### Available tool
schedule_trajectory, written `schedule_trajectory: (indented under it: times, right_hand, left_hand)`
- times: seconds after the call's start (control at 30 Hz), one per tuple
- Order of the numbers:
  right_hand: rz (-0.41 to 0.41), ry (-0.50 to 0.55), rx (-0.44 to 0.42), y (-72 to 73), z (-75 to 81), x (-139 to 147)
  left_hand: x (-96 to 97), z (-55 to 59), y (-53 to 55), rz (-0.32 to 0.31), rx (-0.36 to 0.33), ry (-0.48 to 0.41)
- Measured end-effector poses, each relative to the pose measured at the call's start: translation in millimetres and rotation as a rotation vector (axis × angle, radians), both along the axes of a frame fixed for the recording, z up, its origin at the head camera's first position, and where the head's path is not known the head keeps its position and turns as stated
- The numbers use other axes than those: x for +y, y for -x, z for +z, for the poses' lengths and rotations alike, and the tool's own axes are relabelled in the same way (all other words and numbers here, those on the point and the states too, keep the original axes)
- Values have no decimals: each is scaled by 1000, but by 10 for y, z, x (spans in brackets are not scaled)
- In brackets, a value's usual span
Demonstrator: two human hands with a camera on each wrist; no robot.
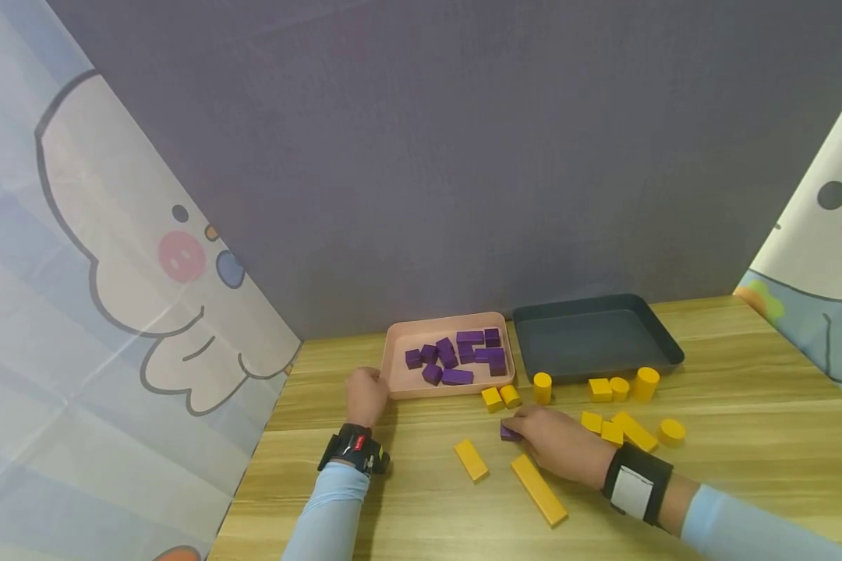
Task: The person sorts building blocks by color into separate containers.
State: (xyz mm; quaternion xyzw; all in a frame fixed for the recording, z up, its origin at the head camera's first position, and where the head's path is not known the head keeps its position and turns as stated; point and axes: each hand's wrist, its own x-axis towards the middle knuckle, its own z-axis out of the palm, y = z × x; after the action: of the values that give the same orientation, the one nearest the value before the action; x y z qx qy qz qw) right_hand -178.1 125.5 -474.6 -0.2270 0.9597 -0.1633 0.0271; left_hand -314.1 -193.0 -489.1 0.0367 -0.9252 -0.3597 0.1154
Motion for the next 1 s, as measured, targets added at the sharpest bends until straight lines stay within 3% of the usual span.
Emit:
schedule_trajectory:
  times: [0.33, 0.47, 0.63, 0.83, 1.0]
  right_hand:
    - [27, 53, 58, 151, 269, -132]
    - [0, 50, 121, 336, 445, -227]
    - [-63, 51, 102, 663, 611, -355]
    - [-114, 34, 93, 1021, 558, -476]
    - [-109, -2, 44, 1168, 455, -548]
  left_hand:
    - [-3, -2, 10, 4, 15, 8]
    - [2, -1, 5, 10, 0, 13]
    - [-4, 3, 16, 14, -11, 5]
    - [6, 1, 13, 15, -13, -2]
    - [7, 6, -1, 10, -7, -12]
